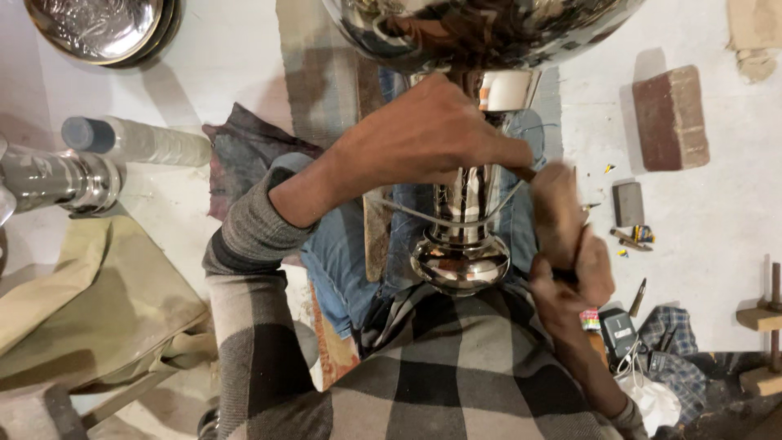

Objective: The person sits on the floor holding a silver-plated vase-like vessel on their lap and decorates its surface. They hold a small chisel against the metal with one hand and strike it with a wooden mallet held in the other hand, working around the vessel's body to form a pattern.

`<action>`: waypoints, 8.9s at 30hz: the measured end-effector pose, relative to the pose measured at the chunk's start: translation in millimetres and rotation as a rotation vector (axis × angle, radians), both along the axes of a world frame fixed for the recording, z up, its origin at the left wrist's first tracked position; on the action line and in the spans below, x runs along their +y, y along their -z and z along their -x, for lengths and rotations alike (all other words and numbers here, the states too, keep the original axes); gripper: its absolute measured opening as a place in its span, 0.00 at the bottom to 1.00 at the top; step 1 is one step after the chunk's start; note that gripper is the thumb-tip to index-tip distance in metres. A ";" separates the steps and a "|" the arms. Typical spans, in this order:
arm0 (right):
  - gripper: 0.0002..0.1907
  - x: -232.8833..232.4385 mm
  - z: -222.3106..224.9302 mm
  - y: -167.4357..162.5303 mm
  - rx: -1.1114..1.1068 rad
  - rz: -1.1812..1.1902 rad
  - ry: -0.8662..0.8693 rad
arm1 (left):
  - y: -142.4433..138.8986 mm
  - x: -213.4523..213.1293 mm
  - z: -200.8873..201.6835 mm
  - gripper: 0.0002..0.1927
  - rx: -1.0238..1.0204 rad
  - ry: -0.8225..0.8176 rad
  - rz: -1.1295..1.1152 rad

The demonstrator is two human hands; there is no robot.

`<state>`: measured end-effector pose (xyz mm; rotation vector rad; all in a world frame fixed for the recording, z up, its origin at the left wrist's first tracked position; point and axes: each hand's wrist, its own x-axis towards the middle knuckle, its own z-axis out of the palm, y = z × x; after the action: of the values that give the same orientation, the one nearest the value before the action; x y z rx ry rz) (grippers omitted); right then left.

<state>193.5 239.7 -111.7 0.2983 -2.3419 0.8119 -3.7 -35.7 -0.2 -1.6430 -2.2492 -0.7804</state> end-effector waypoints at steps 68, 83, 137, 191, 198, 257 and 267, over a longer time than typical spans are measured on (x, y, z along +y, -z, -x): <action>0.30 11.7 160.7 -48.7 -0.392 0.902 -0.185 | 60.2 28.3 -116.0 0.17 -1.096 -0.417 -1.550; 0.30 27.7 116.5 -63.4 -0.309 0.150 -0.531 | 35.6 52.6 -103.1 0.15 -0.528 -0.839 -0.994; 0.31 51.4 181.1 -155.5 -0.390 -0.327 -0.715 | -2.0 25.4 -81.7 0.27 -0.693 -0.547 -0.405; 0.33 68.7 80.7 -51.0 -0.259 0.305 -0.430 | 19.8 6.0 -42.8 0.38 -0.469 -0.202 -0.173; 0.38 93.4 120.0 -94.1 -0.336 -0.044 -0.542 | 31.6 11.0 -57.7 0.35 -0.417 -0.311 -0.267; 0.48 11.0 208.1 -130.3 -0.120 0.512 -0.337 | 64.3 39.5 -127.6 0.14 -0.758 -0.693 -1.616; 0.13 6.1 296.1 -23.5 -0.671 1.478 -0.615 | 59.6 49.1 -177.0 0.18 -1.047 -0.549 -1.644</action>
<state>-102.6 245.9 -88.2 0.0560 -1.4365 2.9436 173.3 13.4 -59.8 0.2314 -1.1567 -2.5237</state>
